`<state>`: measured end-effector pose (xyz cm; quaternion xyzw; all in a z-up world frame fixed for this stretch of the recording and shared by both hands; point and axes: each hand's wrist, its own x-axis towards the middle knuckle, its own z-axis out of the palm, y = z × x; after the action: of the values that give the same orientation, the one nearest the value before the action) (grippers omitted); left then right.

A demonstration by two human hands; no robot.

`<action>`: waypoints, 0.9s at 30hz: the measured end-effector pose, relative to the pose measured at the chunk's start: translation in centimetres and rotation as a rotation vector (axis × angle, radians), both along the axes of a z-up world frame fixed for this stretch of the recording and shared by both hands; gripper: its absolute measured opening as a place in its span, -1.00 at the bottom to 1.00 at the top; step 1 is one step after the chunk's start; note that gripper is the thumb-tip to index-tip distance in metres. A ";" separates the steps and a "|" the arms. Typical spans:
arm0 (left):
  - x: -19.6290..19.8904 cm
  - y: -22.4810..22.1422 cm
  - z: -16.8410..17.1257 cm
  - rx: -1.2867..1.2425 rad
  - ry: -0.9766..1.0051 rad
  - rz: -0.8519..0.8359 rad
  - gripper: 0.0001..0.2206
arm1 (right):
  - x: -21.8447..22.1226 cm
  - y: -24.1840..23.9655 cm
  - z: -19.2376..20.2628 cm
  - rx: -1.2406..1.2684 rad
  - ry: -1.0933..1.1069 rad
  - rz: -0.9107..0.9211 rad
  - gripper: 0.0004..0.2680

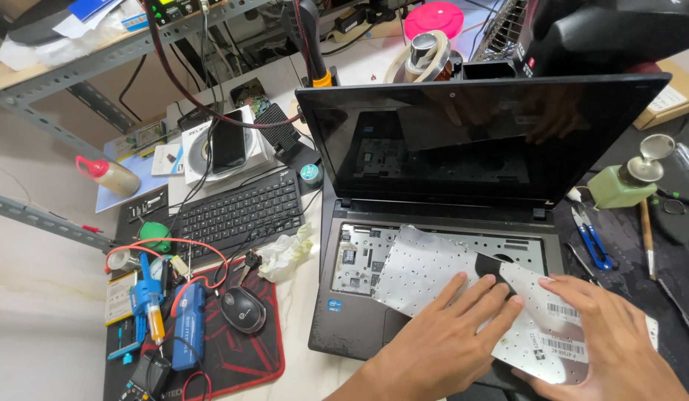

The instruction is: The person opens a laptop and uses a screwdriver to pry and remove the keyboard and the metal palm rest plate. The removed parts are placed on the workbench.

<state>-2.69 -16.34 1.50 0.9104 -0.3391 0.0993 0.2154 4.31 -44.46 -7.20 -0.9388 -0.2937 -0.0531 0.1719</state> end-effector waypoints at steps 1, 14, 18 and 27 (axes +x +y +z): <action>0.1 0.0 0.2 -0.024 0.021 0.001 -0.31 | 0.2 -0.2 -0.1 -0.012 -0.018 -0.002 0.02; 0.7 -0.1 -1.1 -0.070 0.049 0.005 -0.34 | 1.0 -0.6 0.4 -0.037 -0.103 -0.021 -0.01; 1.1 0.2 -0.8 -0.069 0.045 0.026 -0.33 | 1.1 -0.2 0.6 -0.061 -0.105 -0.002 -0.02; 1.8 1.1 -1.9 -0.008 0.054 0.012 -0.29 | 1.5 -0.1 -0.4 -0.041 -0.100 0.019 -0.04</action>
<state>-0.86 -15.21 -0.45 0.9138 -0.3273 0.0773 0.2276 5.77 -44.60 -7.57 -0.9355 -0.3118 -0.0924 0.1381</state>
